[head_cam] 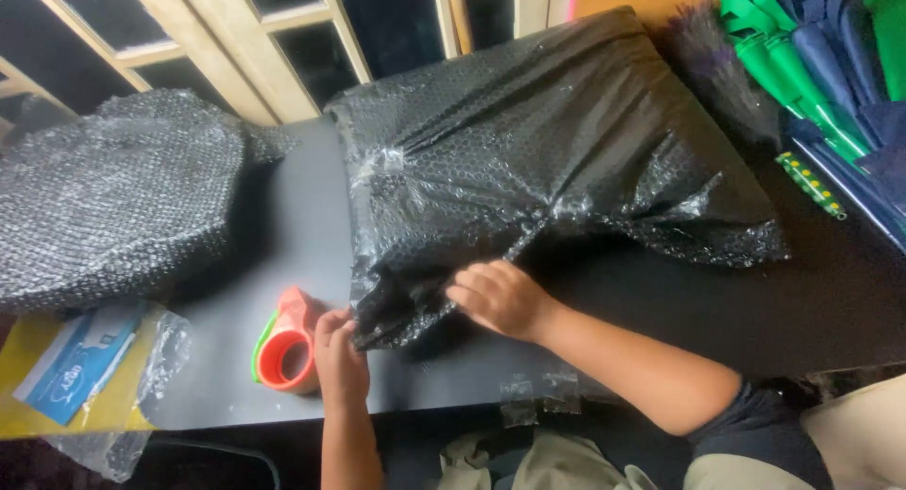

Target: The person wraps a large item in black bubble wrap, folds the edges, and secures them with clear packing tape. They smooth the surface and use a small green tool to press the tape and wrap firmly.

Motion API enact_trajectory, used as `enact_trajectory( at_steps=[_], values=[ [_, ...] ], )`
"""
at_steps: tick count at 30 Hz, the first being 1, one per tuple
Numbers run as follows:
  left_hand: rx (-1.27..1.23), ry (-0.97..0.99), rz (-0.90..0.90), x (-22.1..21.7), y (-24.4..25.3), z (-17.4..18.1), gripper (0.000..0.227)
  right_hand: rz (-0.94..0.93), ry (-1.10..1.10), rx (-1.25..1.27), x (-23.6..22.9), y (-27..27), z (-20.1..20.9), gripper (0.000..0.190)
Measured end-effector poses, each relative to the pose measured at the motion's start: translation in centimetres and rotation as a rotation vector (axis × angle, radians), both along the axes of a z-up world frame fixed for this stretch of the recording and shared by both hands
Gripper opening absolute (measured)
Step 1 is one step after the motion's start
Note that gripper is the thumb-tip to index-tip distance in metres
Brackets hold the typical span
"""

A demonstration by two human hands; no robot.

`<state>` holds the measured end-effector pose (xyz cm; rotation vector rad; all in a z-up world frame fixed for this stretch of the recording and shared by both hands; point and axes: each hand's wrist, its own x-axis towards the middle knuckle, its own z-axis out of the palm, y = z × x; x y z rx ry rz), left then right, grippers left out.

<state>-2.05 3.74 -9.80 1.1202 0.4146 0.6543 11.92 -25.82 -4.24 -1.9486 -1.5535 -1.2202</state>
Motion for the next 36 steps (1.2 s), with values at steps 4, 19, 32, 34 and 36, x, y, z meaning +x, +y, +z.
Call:
enact_trajectory(
  at_steps=[4, 19, 32, 34, 36],
  values=[
    [0.118, -0.151, -0.085, -0.1, -4.7, 2.9, 0.026, 0.060, -0.029, -0.023, -0.6, 1.5, 2.7, 0.025],
    [1.587, -0.011, -0.318, 2.9, -6.3, 6.1, 0.114, -0.072, 0.673, -0.384, -1.5, 2.8, -1.7, 0.014],
    [1.622, -0.023, -0.425, 7.7, -3.6, 3.2, 0.044, 0.183, -0.045, 0.133, 3.0, 5.5, 4.8, 0.023],
    [1.584, 0.035, -0.411, 7.3, -4.1, 4.0, 0.042, 0.192, 0.029, 0.155, 4.1, 5.9, 3.9, 0.020],
    [1.462, -0.015, -0.282, 6.7, -5.4, 5.6, 0.041, 0.219, 0.297, 0.129, 4.2, 5.4, 4.0, 0.004]
  ],
)
